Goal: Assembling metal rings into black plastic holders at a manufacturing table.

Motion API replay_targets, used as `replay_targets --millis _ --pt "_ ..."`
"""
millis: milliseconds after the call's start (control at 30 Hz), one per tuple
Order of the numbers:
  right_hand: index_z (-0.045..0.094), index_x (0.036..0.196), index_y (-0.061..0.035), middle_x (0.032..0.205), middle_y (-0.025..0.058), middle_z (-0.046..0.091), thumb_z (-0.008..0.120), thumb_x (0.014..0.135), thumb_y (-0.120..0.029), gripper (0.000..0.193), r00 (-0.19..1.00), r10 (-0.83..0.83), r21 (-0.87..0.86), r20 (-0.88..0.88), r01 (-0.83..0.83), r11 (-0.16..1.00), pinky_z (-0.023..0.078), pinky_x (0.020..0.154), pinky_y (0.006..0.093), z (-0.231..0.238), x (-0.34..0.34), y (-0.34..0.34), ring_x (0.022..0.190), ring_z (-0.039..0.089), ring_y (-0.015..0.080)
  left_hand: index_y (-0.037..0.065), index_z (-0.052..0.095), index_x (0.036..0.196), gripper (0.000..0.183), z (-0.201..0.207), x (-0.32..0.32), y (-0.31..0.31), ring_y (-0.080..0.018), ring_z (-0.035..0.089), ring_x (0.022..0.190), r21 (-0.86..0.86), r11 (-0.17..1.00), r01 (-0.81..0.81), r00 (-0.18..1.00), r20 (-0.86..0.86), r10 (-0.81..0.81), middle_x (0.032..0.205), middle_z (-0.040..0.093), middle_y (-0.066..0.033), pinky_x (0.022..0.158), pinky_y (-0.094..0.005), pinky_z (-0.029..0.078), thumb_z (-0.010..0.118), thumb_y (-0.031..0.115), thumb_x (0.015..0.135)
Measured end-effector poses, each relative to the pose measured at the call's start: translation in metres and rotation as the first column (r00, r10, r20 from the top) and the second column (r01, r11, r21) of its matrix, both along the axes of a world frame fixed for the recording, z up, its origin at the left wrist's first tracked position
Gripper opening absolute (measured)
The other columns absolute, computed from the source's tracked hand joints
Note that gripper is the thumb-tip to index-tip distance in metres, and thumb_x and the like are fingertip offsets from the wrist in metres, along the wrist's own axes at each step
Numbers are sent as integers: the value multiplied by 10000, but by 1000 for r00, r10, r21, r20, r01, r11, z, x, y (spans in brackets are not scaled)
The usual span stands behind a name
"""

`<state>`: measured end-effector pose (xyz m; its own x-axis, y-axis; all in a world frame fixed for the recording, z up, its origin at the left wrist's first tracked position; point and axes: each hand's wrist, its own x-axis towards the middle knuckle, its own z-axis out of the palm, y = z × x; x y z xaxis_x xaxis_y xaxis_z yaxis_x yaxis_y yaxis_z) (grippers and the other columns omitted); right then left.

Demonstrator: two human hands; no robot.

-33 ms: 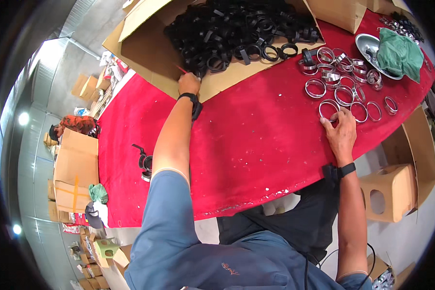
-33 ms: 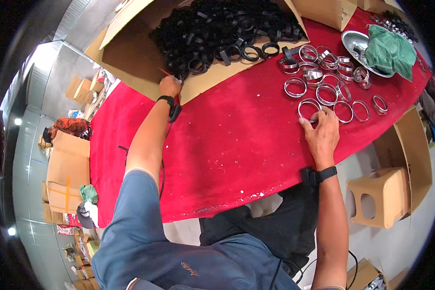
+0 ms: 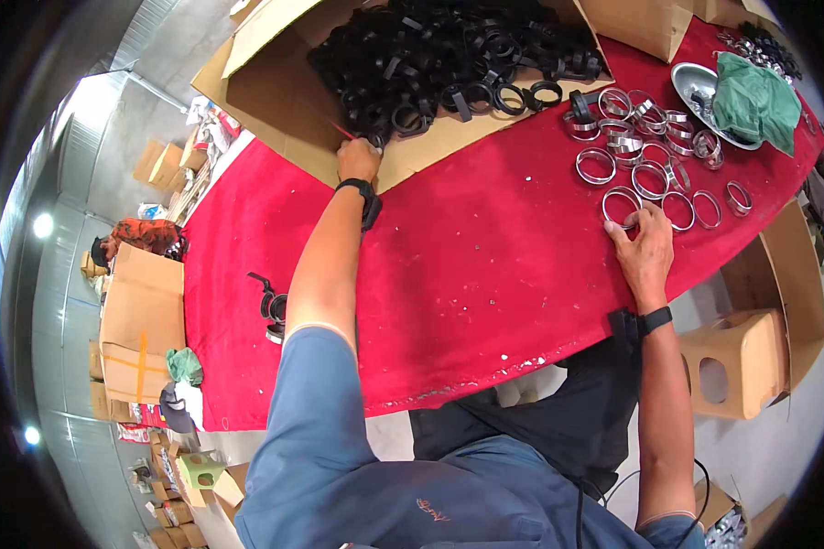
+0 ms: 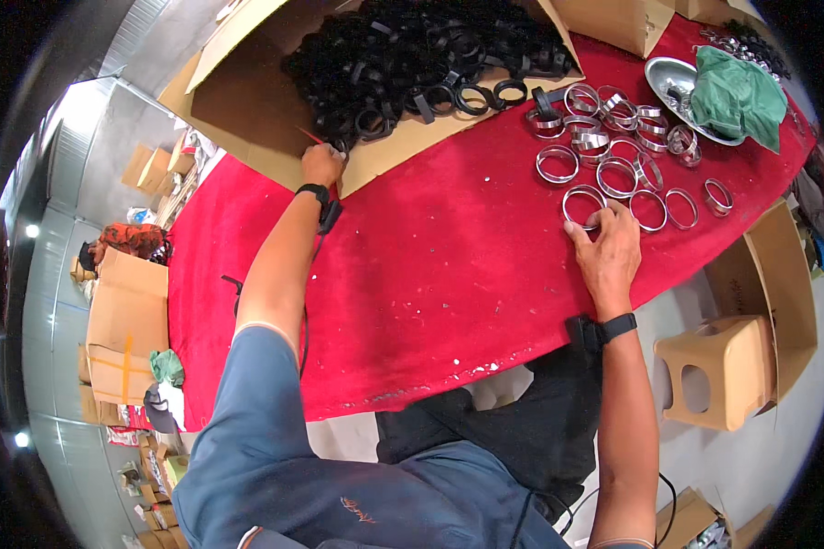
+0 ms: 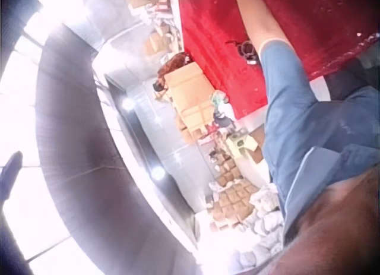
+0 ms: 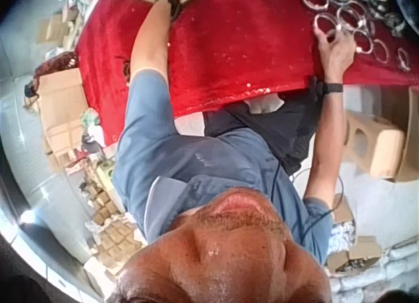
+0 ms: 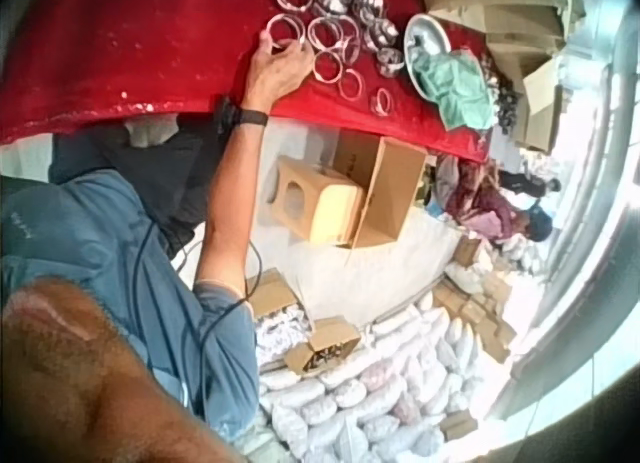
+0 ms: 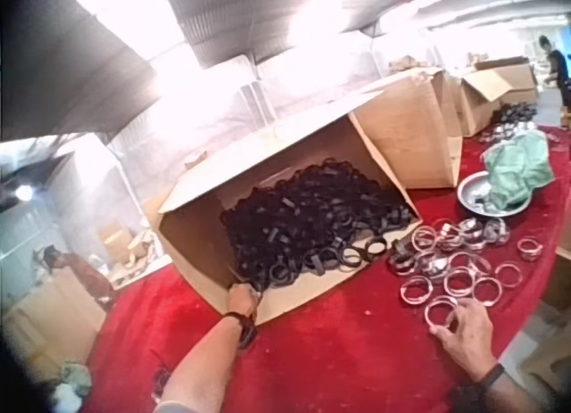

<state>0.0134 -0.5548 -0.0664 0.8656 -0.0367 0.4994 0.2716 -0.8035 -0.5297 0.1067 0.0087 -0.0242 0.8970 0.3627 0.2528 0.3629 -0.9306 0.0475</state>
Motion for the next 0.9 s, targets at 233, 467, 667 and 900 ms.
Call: replay_targets --millis 233,467,667,900 --pt "700 885 -44 1331 178 720 896 834 -330 351 1000 21 -22 -23 -21 1000 533 1026 504 1 -1 -6 1211 656 398 -6 733 989 198 -3 -84 -89 -489 676 1075 -42 935 352 929 135 -344 1116 701 -277 940 -553 546 708 186 945" --pt "714 906 -31 1375 201 720 892 831 -300 331 953 299 159 -38 -290 944 530 1053 503 14 -31 3 1245 658 397 -17 607 1218 362 25 -205 -139 -425 688 1074 -329 817 473 880 221 -421 1141 695 -244 949 -484 538 755 183 955" --pt "710 928 -11 1411 241 691 923 780 -229 339 853 518 8 -64 -518 855 529 1091 498 33 -91 28 1283 637 417 15 586 1386 546 40 -284 -173 -387 691 968 -426 725 541 833 155 -531 1181 710 -228 902 -453 557 807 189 919" --pt "660 1297 -3 1401 262 671 949 750 -231 659 841 532 -172 -98 -540 824 520 1115 507 58 -98 56 1267 627 466 19 593 1377 680 26 -318 -185 -429 711 1153 -403 810 425 905 161 -395 1227 724 -243 980 -483 569 907 307 847"
